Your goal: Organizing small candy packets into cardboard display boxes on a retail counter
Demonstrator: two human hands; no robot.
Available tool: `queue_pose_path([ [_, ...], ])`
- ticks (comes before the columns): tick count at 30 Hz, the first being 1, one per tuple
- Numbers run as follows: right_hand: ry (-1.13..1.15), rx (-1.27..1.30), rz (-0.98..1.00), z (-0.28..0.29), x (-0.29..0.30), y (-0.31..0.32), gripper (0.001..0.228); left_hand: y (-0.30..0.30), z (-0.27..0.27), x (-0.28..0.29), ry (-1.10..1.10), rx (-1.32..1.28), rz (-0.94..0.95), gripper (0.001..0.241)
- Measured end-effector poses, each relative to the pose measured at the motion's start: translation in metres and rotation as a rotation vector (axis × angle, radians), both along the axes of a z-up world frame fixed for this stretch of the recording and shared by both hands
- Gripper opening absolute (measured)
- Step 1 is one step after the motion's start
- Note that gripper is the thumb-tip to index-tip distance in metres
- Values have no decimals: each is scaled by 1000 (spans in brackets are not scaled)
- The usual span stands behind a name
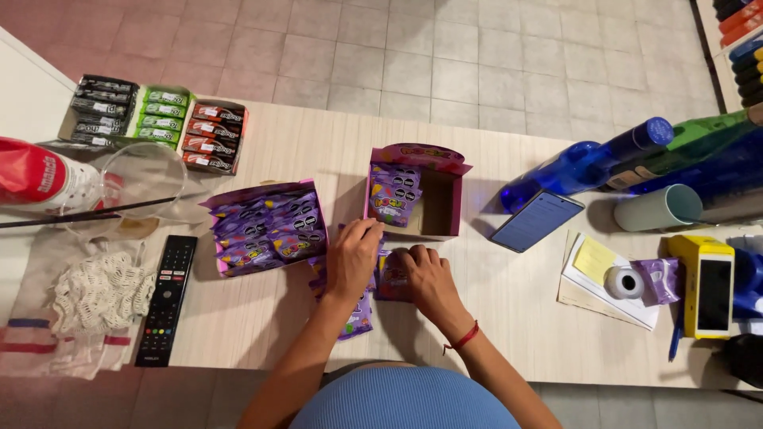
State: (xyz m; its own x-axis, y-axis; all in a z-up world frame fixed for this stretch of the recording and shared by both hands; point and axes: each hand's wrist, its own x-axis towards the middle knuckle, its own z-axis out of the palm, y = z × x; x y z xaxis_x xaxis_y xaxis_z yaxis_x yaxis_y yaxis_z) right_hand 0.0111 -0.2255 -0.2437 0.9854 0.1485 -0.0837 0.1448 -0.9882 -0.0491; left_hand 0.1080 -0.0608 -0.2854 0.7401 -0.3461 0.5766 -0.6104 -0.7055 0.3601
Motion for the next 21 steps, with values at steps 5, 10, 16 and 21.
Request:
queue_pose_path([
  [5,53,43,-48,4,0,0,56,-2,-1,0,-12,2,8,16],
  [10,171,342,-93,16,6,-10,24,0,4,1,-3,-4,-2,15],
  [16,-144,477,-187,106,25,-17,11,1,3,0,-3,11,-6,16],
  [21,-282,406,-203,102,70,-32,13,2,5,0,-10,8,-6,13],
])
